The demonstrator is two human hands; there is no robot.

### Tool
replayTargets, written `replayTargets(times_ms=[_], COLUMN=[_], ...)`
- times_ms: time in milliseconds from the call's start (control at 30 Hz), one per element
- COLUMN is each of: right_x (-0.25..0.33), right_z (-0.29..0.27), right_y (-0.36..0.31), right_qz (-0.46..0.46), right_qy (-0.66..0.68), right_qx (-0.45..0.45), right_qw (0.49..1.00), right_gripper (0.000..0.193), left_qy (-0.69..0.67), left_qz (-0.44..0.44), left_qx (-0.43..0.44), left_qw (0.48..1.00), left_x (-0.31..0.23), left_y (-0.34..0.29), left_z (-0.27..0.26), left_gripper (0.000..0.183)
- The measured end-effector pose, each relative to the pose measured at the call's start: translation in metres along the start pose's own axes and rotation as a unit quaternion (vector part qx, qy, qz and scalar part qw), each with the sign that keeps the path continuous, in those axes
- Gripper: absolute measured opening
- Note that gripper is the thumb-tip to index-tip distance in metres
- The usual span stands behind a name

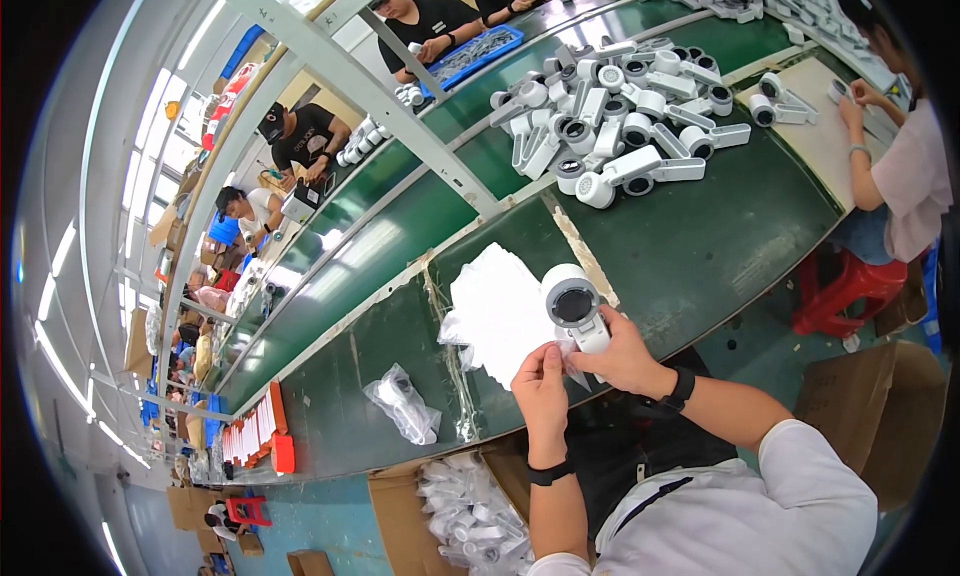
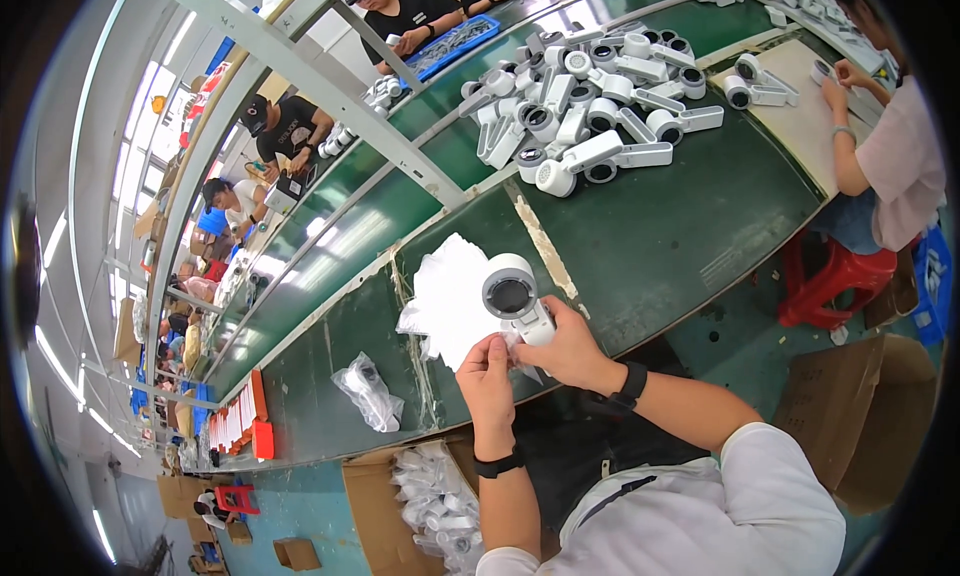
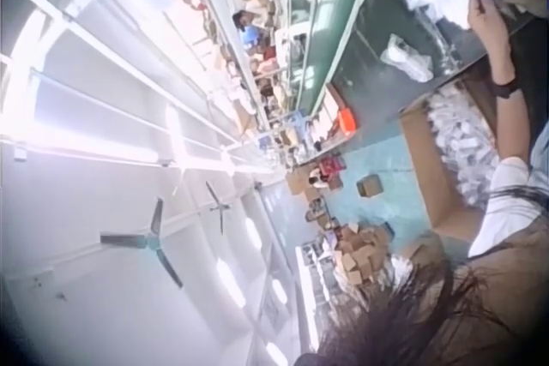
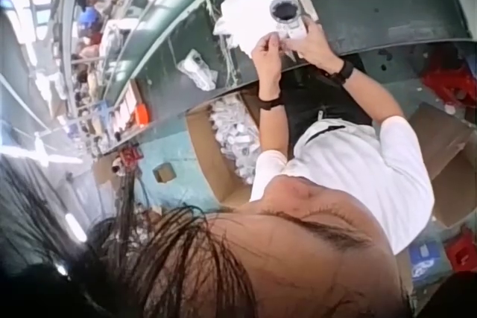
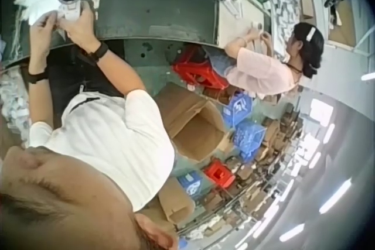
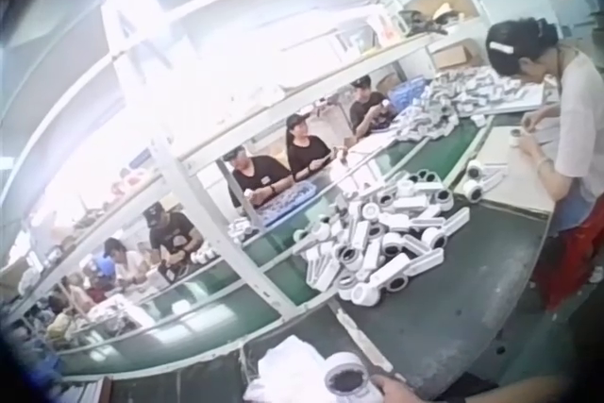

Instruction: The person picks up a handheld fan from the table, slides it into a plastic bag, and places the bagged fan into a cardboard box, repeating the process for several more fans.

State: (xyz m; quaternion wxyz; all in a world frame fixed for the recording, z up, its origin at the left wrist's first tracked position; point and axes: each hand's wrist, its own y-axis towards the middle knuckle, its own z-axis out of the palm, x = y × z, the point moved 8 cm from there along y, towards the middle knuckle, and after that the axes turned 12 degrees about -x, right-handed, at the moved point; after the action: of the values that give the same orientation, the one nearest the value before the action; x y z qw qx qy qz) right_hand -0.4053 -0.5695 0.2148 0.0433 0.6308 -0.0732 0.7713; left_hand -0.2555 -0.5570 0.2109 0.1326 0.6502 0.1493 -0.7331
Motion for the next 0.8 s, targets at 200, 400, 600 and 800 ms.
replayTargets(times_ms=[200, 400, 600, 800], right_x=[-0.007, 0.006, 0.022, 0.023], right_z=[-0.009, -0.014, -0.022, -0.027], right_y=[0.004, 0.007, 0.013, 0.013], right_qz=[0.020, -0.016, -0.037, -0.064], right_qy=[0.028, -0.009, -0.039, -0.127], right_qx=[-0.040, -0.063, -0.053, -0.008], right_qw=[0.999, 0.998, 0.997, 0.990], right_gripper=[0.046, 0.043, 0.042, 0.045], left_qy=[-0.139, -0.109, 0.078, -0.084], left_qz=[-0.079, -0.072, 0.015, -0.088], left_qx=[-0.020, -0.006, 0.032, -0.056], left_qw=[0.987, 0.991, 0.996, 0.991], left_x=[0.006, 0.012, 0.005, 0.005], left_y=[0.002, 0.005, 0.005, 0.004], left_z=[-0.006, -0.012, -0.015, -0.019], left_gripper=[0.019, 0.018, 0.028, 0.021])
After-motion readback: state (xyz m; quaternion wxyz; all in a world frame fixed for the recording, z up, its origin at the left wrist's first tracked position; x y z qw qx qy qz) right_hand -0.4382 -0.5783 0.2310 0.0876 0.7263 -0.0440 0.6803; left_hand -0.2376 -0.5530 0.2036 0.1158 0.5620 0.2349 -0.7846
